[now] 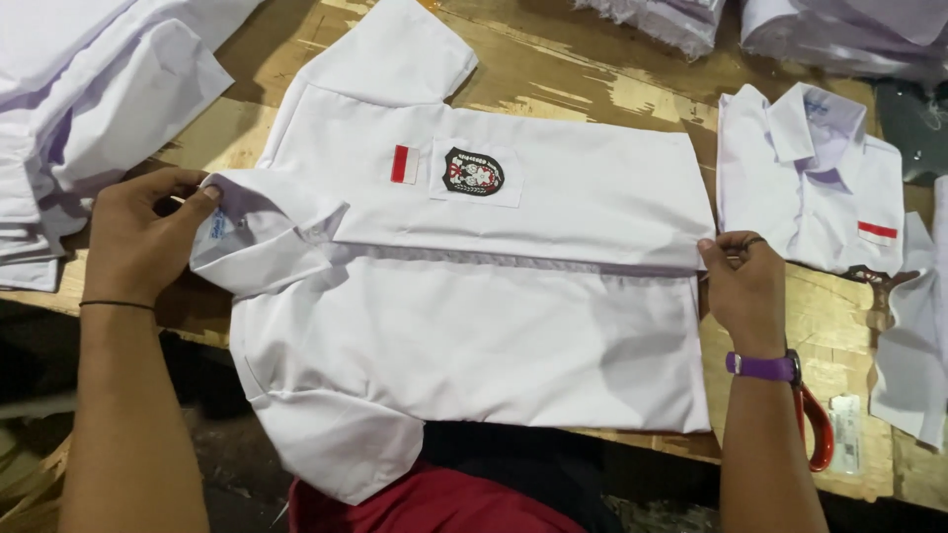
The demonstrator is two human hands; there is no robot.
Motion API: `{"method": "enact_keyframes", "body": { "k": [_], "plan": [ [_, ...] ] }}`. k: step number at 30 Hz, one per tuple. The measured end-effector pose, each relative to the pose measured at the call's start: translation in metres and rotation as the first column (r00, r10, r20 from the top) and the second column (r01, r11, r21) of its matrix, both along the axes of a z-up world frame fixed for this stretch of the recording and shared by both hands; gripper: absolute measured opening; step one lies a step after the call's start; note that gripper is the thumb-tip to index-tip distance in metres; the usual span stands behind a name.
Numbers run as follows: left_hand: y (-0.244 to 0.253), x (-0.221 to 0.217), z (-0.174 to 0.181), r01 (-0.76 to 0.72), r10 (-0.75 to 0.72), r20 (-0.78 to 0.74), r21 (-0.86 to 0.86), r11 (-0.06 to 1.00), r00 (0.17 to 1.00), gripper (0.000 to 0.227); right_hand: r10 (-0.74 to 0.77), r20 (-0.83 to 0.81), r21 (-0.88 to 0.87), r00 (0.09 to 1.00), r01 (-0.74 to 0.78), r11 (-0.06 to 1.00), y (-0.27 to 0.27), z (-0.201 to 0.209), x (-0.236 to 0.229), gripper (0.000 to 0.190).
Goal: Fastening the buttons on the front of a white school shirt on a wooden work surface.
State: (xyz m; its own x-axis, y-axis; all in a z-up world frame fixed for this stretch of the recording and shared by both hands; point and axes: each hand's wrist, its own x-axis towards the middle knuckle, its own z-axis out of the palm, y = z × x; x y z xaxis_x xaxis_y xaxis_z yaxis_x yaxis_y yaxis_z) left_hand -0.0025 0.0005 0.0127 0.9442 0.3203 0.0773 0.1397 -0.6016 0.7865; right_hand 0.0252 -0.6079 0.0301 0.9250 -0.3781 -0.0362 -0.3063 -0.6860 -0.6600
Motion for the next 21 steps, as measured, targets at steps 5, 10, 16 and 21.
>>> {"method": "enact_keyframes", "body": {
  "k": [5, 10, 16, 21],
  "plan": [
    [-0.003, 0.001, 0.005, -0.025, 0.026, -0.039, 0.023, 0.999, 0.999, 0.018, 0.010, -0.030, -0.060, 0.999, -0.012, 0.998, 0.003, -0.007, -0.005, 0.020],
    [-0.027, -0.009, 0.041, -0.030, 0.029, -0.066, -0.011, 0.999, 0.997, 0.022, 0.007, 0.101, 0.055, 0.995, -0.013, 0.998, 0.009, 0.006, -0.013, 0.014],
    [-0.096, -0.027, 0.070, 0.082, -0.119, 0.091, 0.338, 0.938, 0.989, 0.035, 0.089, -0.260, -0.026, 0.962, -0.099, 0.995, 0.027, 0.036, -0.024, 0.061],
    [-0.113, -0.017, 0.049, 0.177, -0.099, -0.189, 0.460, 0.870, 0.977, 0.053, 0.150, -0.347, 0.041, 0.926, -0.144, 0.989, 0.031, 0.048, -0.027, 0.063]
  ]
}}
